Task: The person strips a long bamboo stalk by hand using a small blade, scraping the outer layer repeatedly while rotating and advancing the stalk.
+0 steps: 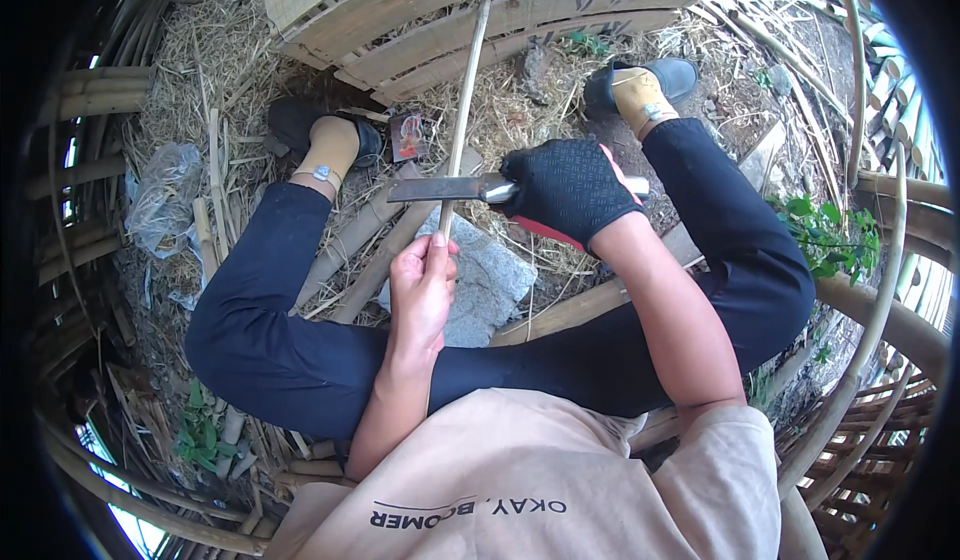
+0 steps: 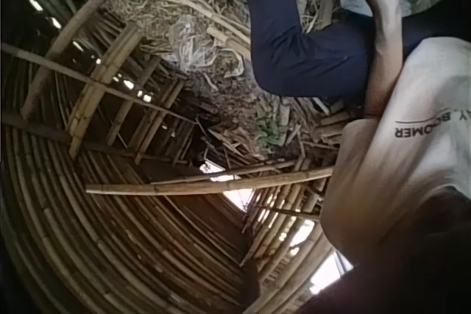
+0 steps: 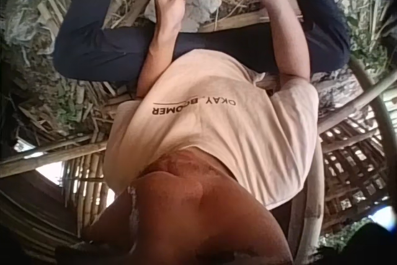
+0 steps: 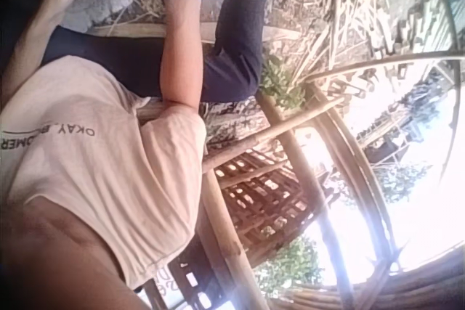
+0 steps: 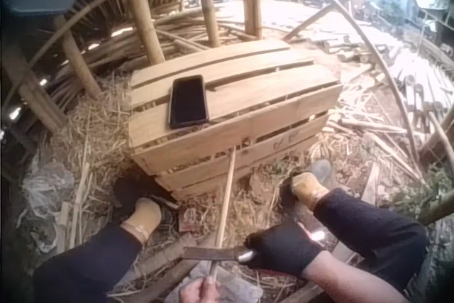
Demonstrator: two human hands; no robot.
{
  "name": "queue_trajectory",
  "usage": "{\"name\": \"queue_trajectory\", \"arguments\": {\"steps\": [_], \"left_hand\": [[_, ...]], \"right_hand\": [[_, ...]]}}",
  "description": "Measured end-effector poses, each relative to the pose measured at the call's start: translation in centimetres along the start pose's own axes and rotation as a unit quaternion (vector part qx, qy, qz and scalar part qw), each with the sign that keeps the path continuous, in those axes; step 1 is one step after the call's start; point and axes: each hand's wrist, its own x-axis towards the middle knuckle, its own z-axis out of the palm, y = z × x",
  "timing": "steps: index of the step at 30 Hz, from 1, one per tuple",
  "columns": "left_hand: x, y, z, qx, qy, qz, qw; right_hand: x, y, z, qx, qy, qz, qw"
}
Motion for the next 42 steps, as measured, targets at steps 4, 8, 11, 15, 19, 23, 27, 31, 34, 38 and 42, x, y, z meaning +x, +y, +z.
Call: {"name": "queue_trajectory", "arguments": {"steps": [4, 8, 11, 15, 19, 23, 27, 31, 34, 38, 42], "left_hand": [[-0.2, 0.3, 0.0, -0.029, 0.002, -0.007, 1.0], [0.1, -0.2, -0.2, -0.015, 0.008, 0.007, 1.0], [0.5, 0.1, -1.4, -0.029, 0.021, -0.012, 0.999], [0.6, 0.3, -1.2, -0.021, 0.03, 0.007, 0.999], [0.3, -0.1, -0.6, 0.043, 0.044, 0.037, 0.997], [0.7, -1.1, -0.5, 0.138, 0.076, 0.089, 0.983], [0.8, -1.1, -0.5, 0.161, 0.077, 0.106, 0.978], [0.7, -1.2, -0.5, 0.175, 0.082, 0.114, 0.974], [0.6, -1.0, -0.5, 0.164, 0.076, 0.112, 0.977], [0.4, -1.1, -0.6, 0.114, 0.044, 0.089, 0.989], [0.4, -1.0, -0.7, 0.059, 0.027, 0.063, 0.996]], "right_hand": [[0.0, -0.3, 0.3, 0.009, 0.013, -0.016, 1.0], [0.0, -1.5, 0.7, 0.029, 0.036, -0.04, 0.998], [0.0, -2.4, 0.7, 0.056, 0.054, -0.054, 0.996], [0.4, -2.6, 0.8, 0.03, 0.027, 0.003, 0.999], [1.3, -1.4, 2.3, -0.001, -0.001, 0.037, 0.999], [2.5, -0.5, 3.8, -0.025, -0.002, 0.03, 0.999], [3.2, 0.3, 4.8, -0.025, 0.027, 0.018, 0.999], [3.4, 0.3, 5.0, -0.025, 0.037, 0.019, 0.999], [3.5, 0.6, 5.2, -0.024, 0.042, 0.017, 0.999], [3.5, 0.3, 4.7, -0.036, 0.029, 0.018, 0.999], [3.3, 0.4, 5.1, -0.022, 0.047, 0.018, 0.998]]}}
